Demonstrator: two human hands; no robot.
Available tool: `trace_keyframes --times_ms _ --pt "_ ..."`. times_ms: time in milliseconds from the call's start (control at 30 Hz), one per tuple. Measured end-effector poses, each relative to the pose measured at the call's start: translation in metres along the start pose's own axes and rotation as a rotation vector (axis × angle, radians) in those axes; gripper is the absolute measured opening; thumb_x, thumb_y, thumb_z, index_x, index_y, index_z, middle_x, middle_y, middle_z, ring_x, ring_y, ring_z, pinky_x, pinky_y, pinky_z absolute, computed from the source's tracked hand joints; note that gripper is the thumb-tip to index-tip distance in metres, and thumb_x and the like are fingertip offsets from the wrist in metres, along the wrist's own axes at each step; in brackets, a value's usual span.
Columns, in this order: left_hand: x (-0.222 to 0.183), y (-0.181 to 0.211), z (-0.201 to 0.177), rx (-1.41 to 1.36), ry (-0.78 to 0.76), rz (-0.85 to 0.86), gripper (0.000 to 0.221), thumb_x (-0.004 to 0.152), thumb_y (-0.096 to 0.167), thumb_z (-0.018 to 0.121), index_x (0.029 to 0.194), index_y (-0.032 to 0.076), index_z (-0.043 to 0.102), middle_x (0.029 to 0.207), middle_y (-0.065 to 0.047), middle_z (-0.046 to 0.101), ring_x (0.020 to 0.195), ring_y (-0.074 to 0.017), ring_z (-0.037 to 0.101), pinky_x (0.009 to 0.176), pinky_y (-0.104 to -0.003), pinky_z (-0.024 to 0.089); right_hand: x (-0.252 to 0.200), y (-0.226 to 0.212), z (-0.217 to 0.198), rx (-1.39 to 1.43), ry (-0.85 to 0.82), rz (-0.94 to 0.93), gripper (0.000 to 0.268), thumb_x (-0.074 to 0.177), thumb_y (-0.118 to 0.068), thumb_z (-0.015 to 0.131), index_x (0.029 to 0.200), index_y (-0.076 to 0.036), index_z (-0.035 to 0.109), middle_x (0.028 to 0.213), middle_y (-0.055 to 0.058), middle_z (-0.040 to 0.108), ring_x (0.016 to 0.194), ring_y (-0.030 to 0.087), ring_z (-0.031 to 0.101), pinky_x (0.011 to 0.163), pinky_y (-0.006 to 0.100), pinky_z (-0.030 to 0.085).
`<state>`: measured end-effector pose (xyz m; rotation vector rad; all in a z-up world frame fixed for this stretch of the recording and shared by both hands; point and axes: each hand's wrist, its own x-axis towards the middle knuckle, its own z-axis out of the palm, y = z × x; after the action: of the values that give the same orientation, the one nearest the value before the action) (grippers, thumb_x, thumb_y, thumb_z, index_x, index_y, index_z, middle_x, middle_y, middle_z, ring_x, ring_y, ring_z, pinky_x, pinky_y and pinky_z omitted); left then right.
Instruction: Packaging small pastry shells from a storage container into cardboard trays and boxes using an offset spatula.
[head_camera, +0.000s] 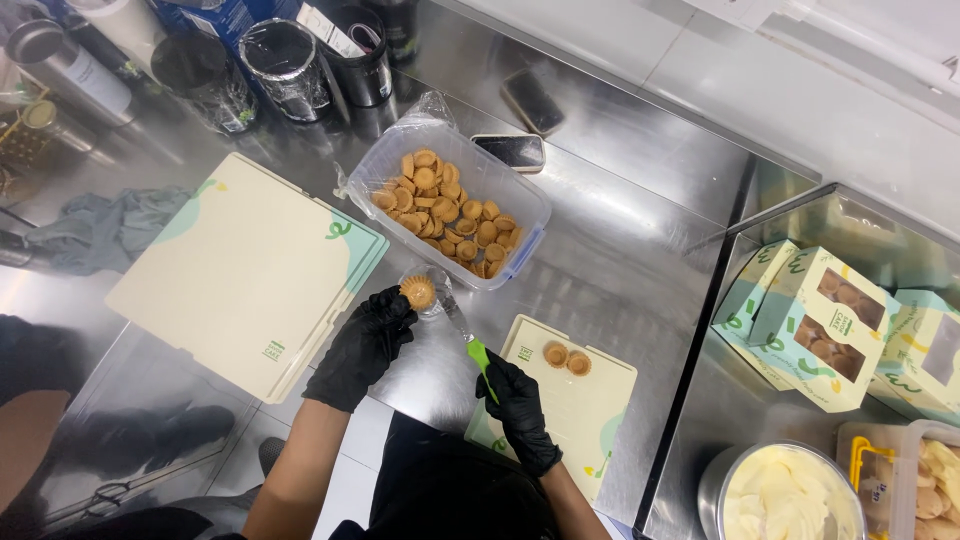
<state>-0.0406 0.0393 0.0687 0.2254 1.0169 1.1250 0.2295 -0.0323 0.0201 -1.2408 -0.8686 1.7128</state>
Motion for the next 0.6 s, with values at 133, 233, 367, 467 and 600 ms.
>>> trace_keyframes --times_ms 133,233,367,467,600 --pt "-0.003 -0.024 0.025 0.117 -0.136 0.07 0.031 0.092 0.01 0.07 0.122 0.003 0.066 0.1 -0.007 0.072 0.085 -0.0153 0.066 0.072 -0.029 0.054 0.005 0.021 0.004 -0.013 -0.087 0.039 0.043 0.101 -0.012 0.056 0.144 -0.006 0.059 0.082 0.004 0.068 0.05 0.005 0.042 0.046 0.022 0.035" --pt "-0.022 -0.036 0.079 0.526 -0.575 0.446 0.028 0.09 0.01 0.078 0.116 0.004 0.071 0.11 -0.004 0.067 0.099 -0.0183 0.067 0.083 -0.031 0.057 0.001 0.058 0.009 -0.303 -0.146 -0.198 0.053 0.099 -0.006 0.06 0.151 -0.005 0.051 0.101 0.005 0.071 0.072 0.01 0.054 0.066 0.026 0.049" --pt "-0.006 -0.083 0.12 1.43 -0.584 0.893 0.02 0.084 0.019 0.076 0.103 0.009 0.078 0.082 -0.007 0.062 0.077 -0.024 0.066 0.062 -0.036 0.052 0.058 0.322 -0.053 -0.483 -0.152 -0.263 0.053 0.101 -0.008 0.061 0.151 -0.002 0.045 0.139 0.018 0.061 0.129 0.029 0.058 0.106 0.039 0.048" --pt "0.057 -0.157 0.1 1.846 -0.766 1.123 0.011 0.084 0.015 0.07 0.09 0.008 0.074 0.076 -0.009 0.062 0.07 -0.0266 0.066 0.051 -0.041 0.052 0.061 0.244 -0.013 -0.648 -0.106 -0.451 0.06 0.103 -0.009 0.059 0.158 -0.002 0.037 0.154 0.022 0.049 0.143 0.035 0.049 0.119 0.043 0.041" --pt "0.12 -0.219 0.08 2.246 -0.704 1.205 0.01 0.077 0.013 0.067 0.079 0.005 0.071 0.071 -0.013 0.059 0.061 -0.0276 0.065 0.044 -0.04 0.051 0.015 0.132 0.014 -0.864 -0.182 -0.631 0.077 0.094 -0.011 0.065 0.159 0.0 0.026 0.157 0.03 0.039 0.148 0.044 0.038 0.12 0.047 0.035"
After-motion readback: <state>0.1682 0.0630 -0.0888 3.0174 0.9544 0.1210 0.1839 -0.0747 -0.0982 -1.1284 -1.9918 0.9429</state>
